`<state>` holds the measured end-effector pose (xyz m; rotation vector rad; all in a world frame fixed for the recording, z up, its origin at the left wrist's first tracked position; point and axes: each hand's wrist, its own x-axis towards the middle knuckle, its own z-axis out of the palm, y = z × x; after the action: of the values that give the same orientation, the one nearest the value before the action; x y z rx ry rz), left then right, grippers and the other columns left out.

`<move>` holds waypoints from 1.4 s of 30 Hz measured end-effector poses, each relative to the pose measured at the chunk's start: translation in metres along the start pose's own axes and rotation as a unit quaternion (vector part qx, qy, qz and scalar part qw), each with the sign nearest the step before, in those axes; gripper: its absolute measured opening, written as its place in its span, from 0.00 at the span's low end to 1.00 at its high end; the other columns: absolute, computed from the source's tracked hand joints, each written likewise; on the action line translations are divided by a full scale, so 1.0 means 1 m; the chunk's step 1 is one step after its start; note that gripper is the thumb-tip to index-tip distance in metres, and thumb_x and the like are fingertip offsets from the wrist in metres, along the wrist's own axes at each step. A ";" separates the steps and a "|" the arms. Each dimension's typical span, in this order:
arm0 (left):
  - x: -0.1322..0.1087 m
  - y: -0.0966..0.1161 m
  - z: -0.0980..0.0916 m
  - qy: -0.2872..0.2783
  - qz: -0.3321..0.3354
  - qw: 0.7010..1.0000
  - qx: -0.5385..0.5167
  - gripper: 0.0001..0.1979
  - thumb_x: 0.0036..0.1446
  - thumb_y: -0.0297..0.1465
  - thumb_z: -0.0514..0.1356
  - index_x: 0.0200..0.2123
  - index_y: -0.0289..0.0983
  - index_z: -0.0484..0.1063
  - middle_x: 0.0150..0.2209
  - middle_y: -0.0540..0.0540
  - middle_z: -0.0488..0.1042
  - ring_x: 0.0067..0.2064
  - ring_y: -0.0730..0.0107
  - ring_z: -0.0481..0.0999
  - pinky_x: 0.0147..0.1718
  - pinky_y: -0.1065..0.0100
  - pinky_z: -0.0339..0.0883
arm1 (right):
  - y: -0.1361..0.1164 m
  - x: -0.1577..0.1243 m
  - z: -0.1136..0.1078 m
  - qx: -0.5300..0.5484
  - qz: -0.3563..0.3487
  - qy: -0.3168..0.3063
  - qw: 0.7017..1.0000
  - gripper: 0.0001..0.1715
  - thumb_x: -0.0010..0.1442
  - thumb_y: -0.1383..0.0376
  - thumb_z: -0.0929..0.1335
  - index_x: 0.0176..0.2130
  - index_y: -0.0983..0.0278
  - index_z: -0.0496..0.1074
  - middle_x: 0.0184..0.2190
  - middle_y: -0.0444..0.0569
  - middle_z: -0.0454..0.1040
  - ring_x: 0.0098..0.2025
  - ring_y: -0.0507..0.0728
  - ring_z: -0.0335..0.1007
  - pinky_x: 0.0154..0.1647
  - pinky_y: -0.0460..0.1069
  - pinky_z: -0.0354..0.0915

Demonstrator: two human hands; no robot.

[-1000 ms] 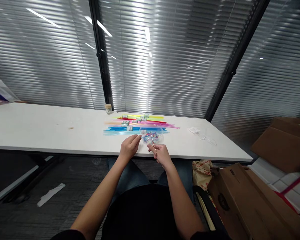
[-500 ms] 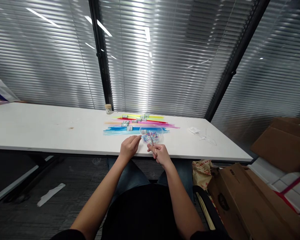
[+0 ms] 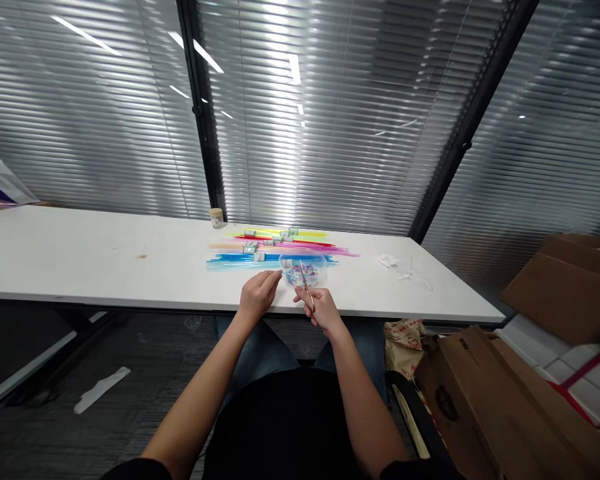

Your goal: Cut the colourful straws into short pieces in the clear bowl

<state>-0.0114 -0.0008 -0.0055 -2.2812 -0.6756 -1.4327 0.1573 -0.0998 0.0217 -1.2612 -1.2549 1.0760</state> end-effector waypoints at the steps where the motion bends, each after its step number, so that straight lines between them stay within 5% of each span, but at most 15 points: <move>1: 0.000 0.000 0.000 0.000 -0.004 1.000 0.001 0.12 0.64 0.27 0.52 0.48 0.37 0.69 0.36 0.43 0.77 0.38 0.67 0.76 0.38 0.68 0.69 | 0.000 0.000 0.000 -0.003 -0.001 0.001 1.000 0.30 0.52 0.42 0.67 0.28 0.68 0.74 0.10 0.37 0.57 0.10 0.45 0.46 0.11 0.43 0.44; 25: 0.002 0.000 -0.002 -0.005 0.050 0.998 0.022 0.13 0.64 0.27 0.51 0.50 0.38 0.70 0.34 0.44 0.77 0.35 0.68 0.75 0.33 0.69 0.68 | 0.004 0.001 0.003 -0.060 -0.030 0.009 0.998 0.30 0.52 0.41 0.67 0.24 0.66 0.75 0.10 0.39 0.57 0.14 0.49 0.57 0.18 0.44 0.51; 42: 0.002 0.002 0.000 0.014 0.041 0.999 0.028 0.11 0.62 0.27 0.54 0.47 0.36 0.70 0.35 0.44 0.77 0.36 0.66 0.76 0.35 0.68 0.69 | 0.004 0.002 0.004 -0.041 -0.016 0.021 0.999 0.31 0.52 0.41 0.67 0.25 0.67 0.74 0.11 0.38 0.58 0.12 0.46 0.49 0.15 0.44 0.47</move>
<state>-0.0097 -0.0018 -0.0038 -2.2160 -0.5993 -1.3879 0.1540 -0.0975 0.0175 -1.3148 -1.2945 0.9781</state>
